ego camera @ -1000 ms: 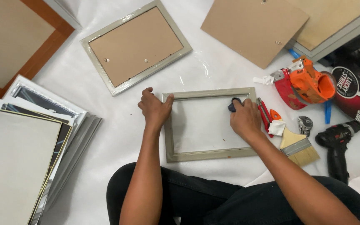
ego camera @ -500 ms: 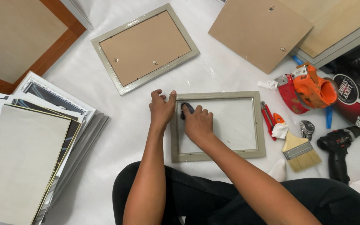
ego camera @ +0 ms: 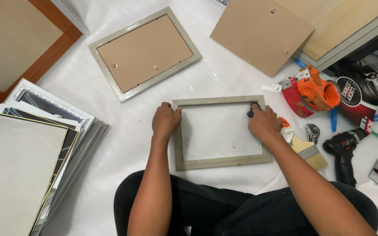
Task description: Cleaning the glass of a picture frame using a brush and a cloth
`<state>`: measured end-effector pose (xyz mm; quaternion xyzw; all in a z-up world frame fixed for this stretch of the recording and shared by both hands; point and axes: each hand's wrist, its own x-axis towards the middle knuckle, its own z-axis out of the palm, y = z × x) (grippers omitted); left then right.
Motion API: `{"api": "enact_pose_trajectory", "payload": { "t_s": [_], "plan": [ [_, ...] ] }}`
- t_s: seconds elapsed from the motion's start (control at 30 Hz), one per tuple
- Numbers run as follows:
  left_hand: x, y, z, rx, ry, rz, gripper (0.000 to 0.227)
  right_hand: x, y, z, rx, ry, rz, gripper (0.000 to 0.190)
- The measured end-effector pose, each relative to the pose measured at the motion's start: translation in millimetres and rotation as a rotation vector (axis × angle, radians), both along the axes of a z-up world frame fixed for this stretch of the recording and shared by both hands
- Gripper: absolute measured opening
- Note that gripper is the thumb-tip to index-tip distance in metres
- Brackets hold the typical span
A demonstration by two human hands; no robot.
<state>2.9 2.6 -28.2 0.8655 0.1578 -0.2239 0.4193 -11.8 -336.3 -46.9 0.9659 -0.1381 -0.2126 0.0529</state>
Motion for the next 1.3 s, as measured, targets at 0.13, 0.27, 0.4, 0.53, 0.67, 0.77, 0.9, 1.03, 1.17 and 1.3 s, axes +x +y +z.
{"api": "enact_pose_trajectory", "payload": {
  "t_s": [0.13,0.27,0.4,0.53,0.67,0.77,0.9,1.03,1.17,1.3],
  "plan": [
    [0.6,0.0,-2.5,0.018,-0.018,-0.022,0.052,4.4,13.8,11.4,0.061,0.034,-0.065,0.057],
    [-1.1,1.8,-4.6,0.045,-0.028,-0.037,0.047,7.7,9.5,2.3,0.051,0.051,-0.082,0.058],
    [-1.3,2.3,-9.4,0.03,-0.048,-0.04,0.044,8.9,16.3,-3.1,0.075,0.03,-0.095,0.058],
    [2.5,-3.8,-23.6,0.059,-0.049,-0.046,0.039,3.4,44.7,13.9,0.093,0.055,-0.062,0.058],
    [5.2,-1.5,-31.2,0.035,-0.052,-0.015,0.04,1.0,93.8,12.3,0.149,0.063,0.02,0.058],
    [4.4,0.1,-25.6,-0.004,-0.053,0.008,0.045,-1.8,144.7,23.5,0.208,0.109,0.092,0.059],
    [5.6,2.9,-29.1,-0.005,-0.051,0.024,0.044,-1.8,177.6,-4.2,0.23,0.061,0.268,0.061],
    [5.3,4.8,-15.3,-0.014,-0.059,0.038,0.045,3.4,196.5,4.2,0.219,0.039,0.529,0.059],
    [3.1,3.3,-13.2,-0.021,-0.073,0.025,0.041,15.2,186.8,10.3,0.163,0.043,0.745,0.06],
    [0.6,1.4,-5.6,-0.008,-0.071,-0.012,0.046,10.4,170.0,18.2,0.055,-0.043,0.941,0.055]
  ]
}}
